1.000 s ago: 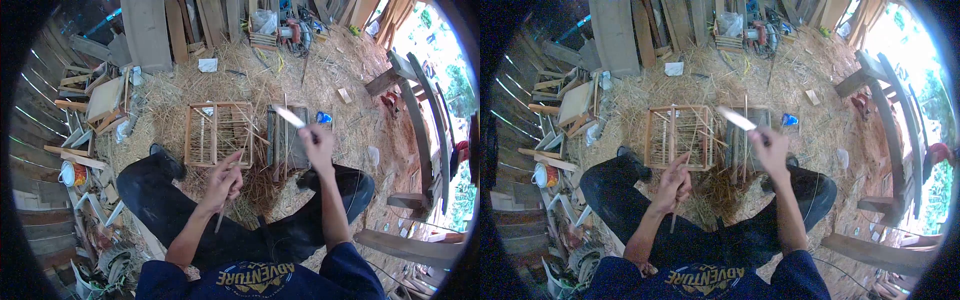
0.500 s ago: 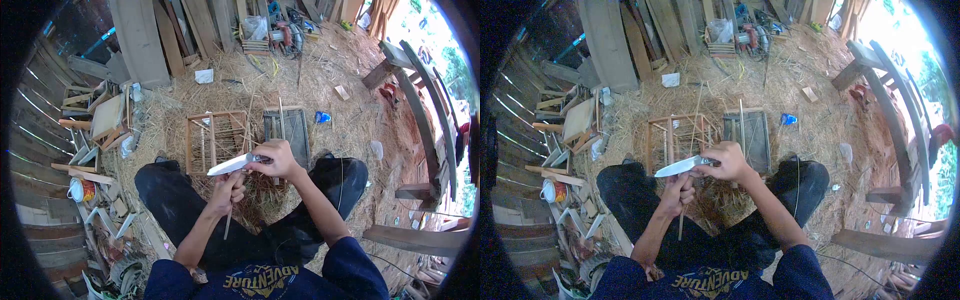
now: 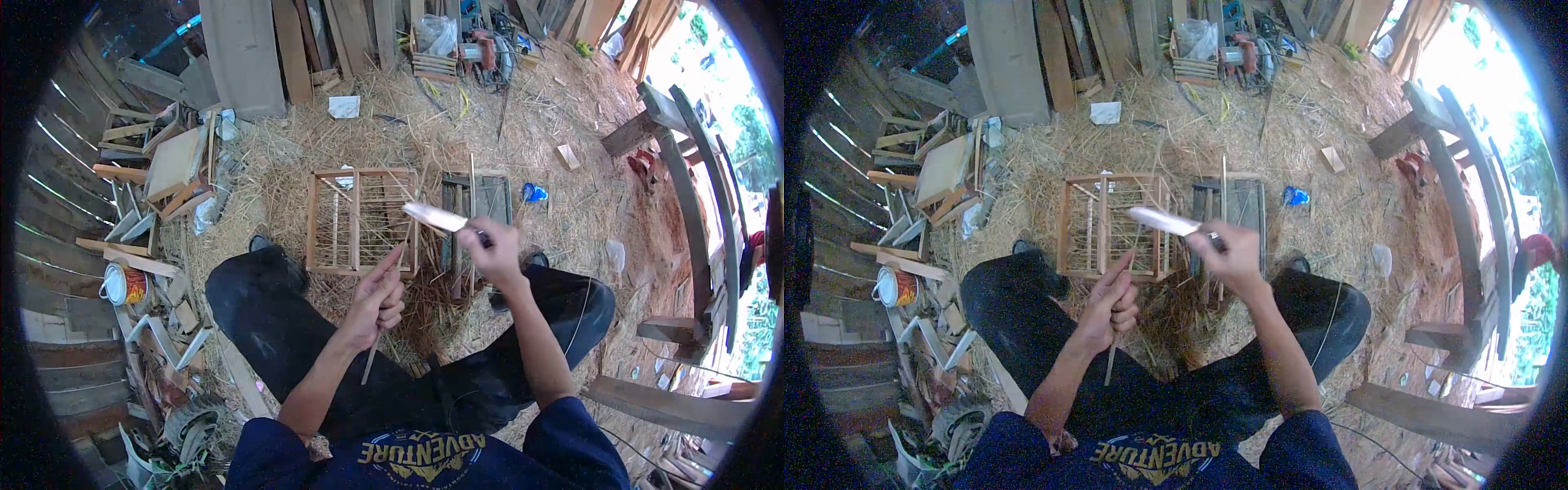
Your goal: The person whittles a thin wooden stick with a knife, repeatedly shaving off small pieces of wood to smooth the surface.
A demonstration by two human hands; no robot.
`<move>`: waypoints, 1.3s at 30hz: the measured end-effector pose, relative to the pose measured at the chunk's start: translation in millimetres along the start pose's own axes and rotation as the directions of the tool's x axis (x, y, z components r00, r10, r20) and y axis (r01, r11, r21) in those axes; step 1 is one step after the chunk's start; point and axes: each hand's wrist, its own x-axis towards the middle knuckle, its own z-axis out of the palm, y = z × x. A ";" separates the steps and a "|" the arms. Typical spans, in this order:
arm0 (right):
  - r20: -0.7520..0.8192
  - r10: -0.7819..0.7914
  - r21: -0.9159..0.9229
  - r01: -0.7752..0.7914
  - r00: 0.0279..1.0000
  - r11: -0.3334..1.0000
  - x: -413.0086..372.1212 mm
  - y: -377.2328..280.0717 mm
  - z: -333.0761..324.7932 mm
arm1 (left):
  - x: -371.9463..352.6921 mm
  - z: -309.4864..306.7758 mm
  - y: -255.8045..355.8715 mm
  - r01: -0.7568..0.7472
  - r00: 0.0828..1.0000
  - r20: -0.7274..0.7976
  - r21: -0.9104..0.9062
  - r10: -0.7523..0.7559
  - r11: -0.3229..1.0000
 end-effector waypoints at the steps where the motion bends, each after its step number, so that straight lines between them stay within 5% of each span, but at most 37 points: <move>1: 0.066 -0.051 0.024 0.050 0.996 0.998 -4.2 -7.1 6.6 | 0.3 -0.9 -0.4 0.007 1.000 -0.016 -0.004 -0.007 1.000; 6: 0.203 -0.338 0.009 0.343 0.919 0.939 -2.1 -23.4 12.5 | 1.1 -4.0 -1.8 0.086 0.995 0.044 -0.008 -0.086 0.996; 8: 0.066 -0.249 -0.006 0.249 0.966 0.968 8.9 1.0 -3.4 | -1.7 -2.1 0.1 0.142 0.984 0.119 -0.042 -0.136 0.989; 10: -0.170 0.198 0.013 -0.199 0.965 0.980 24.1 17.6 -32.5 | -2.4 8.4 3.6 0.166 0.983 0.076 0.037 -0.169 0.985; 12: -0.199 0.052 -0.276 -0.107 0.979 0.955 28.1 20.8 -48.0 | 3.7 12.0 3.8 0.159 0.986 0.044 0.063 -0.162 0.985; 14: -0.119 0.132 -0.084 -0.143 0.984 0.986 15.8 6.9 -33.4 | 6.3 12.7 0.9 0.159 0.985 0.055 0.059 -0.162 0.985; 16: 0.048 -0.363 -0.227 0.364 0.930 0.903 7.7 -5.8 -18.6 | 8.1 14.8 -0.2 0.175 0.983 0.048 0.039 -0.177 0.984; 18: 0.060 -0.471 -0.232 0.471 0.880 0.851 7.3 -17.3 -17.3 | 8.3 7.6 -1.1 0.215 0.975 0.046 0.027 -0.216 0.976; 20: -0.200 -0.261 -0.223 0.215 0.944 0.951 18.3 1.6 -32.9 | 0.8 6.4 -3.7 0.217 0.972 0.086 0.007 -0.217 0.976; 21: -0.330 0.068 -0.165 -0.129 0.941 0.978 24.5 11.2 -48.0 | 0.1 5.2 -3.5 0.204 0.973 0.106 0.012 -0.204 0.979; 22: -0.338 0.084 -0.215 -0.163 0.938 0.963 21.9 13.0 -57.2 | 1.0 5.9 -2.7 0.202 0.973 0.110 0.038 -0.205 0.979; 24: -0.345 0.098 -0.311 -0.212 0.933 0.927 19.1 10.8 -66.6 | 2.2 6.1 -0.6 0.177 0.976 0.116 0.081 -0.186 0.981; 28: -0.171 -0.294 -0.328 0.227 0.940 0.917 -7.4 -2.4 -20.6 | 6.9 3.8 -2.9 0.125 0.987 0.085 0.106 -0.134 0.987; 32: -0.147 0.204 -0.266 -0.237 0.968 0.934 1.2 -11.2 -23.6 | 4.8 3.5 -1.9 0.012 0.995 0.098 0.093 -0.021 0.996; 37: -0.206 0.268 -0.101 -0.293 0.941 0.951 -7.7 2.1 -33.7 | 12.8 -0.1 -4.9 -0.177 0.979 -0.045 0.276 0.197 0.945; 39: -0.129 0.125 -0.084 -0.136 0.984 0.987 -11.0 -1.9 -24.3 | 14.0 -0.8 -3.5 -0.184 0.973 -0.086 0.267 0.214 0.946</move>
